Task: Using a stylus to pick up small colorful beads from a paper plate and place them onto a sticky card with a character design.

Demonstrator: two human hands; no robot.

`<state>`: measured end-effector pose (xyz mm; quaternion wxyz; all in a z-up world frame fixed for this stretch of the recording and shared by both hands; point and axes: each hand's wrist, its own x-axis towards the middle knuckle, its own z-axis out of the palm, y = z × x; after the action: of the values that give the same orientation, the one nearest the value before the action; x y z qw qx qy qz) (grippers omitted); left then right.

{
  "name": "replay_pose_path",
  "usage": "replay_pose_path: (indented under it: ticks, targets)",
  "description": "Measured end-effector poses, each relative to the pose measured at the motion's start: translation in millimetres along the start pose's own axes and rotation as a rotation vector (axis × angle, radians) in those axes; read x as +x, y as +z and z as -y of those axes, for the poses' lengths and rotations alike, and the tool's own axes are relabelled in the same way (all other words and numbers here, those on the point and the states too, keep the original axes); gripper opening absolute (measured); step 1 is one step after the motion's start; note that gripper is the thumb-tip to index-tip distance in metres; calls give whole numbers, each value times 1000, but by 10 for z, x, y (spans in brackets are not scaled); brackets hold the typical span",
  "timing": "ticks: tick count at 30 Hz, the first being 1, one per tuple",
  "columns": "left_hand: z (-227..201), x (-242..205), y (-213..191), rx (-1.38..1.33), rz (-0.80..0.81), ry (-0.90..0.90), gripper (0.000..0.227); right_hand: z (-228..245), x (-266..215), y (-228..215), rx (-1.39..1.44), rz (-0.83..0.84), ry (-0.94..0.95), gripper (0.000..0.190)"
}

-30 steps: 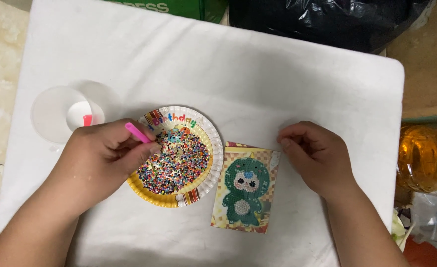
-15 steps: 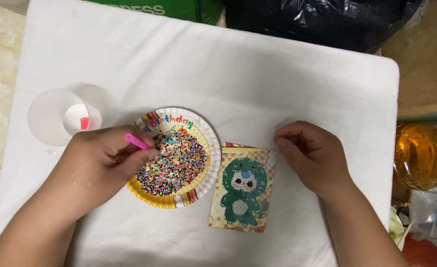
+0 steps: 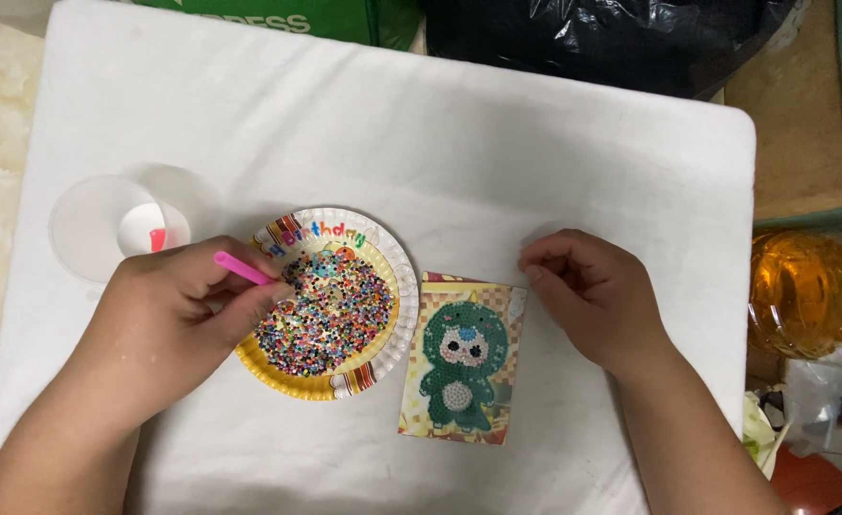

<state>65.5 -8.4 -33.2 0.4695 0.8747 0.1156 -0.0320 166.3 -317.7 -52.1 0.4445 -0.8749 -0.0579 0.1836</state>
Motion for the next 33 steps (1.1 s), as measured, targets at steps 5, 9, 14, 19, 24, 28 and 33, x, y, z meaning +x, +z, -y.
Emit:
replay_pose_path:
  ticks: [5,9,14,19,24,28,33]
  targets:
    - [48,12,20,41,54,-14,3,3,6,-8,14,13,0,12]
    - [55,7,-22,140,90,159,4,-4,5,-4,4,15,-52,12]
    - [83,-32,-38,234,134,273,8,18,2,-2,12,11,-22,11]
    - [204,-34,67,307,114,281,13,6,1,-2,16,13,11,11]
    - [178,-5,28,288,111,238,12,-34,11,-5,9,21,-60,12]
    - [139,-16,21,263,120,209,12,18,-10,-8,13,27,-15,11]
    - [84,-2,9,187,104,121,7,15,1,-14,11,24,-34,12]
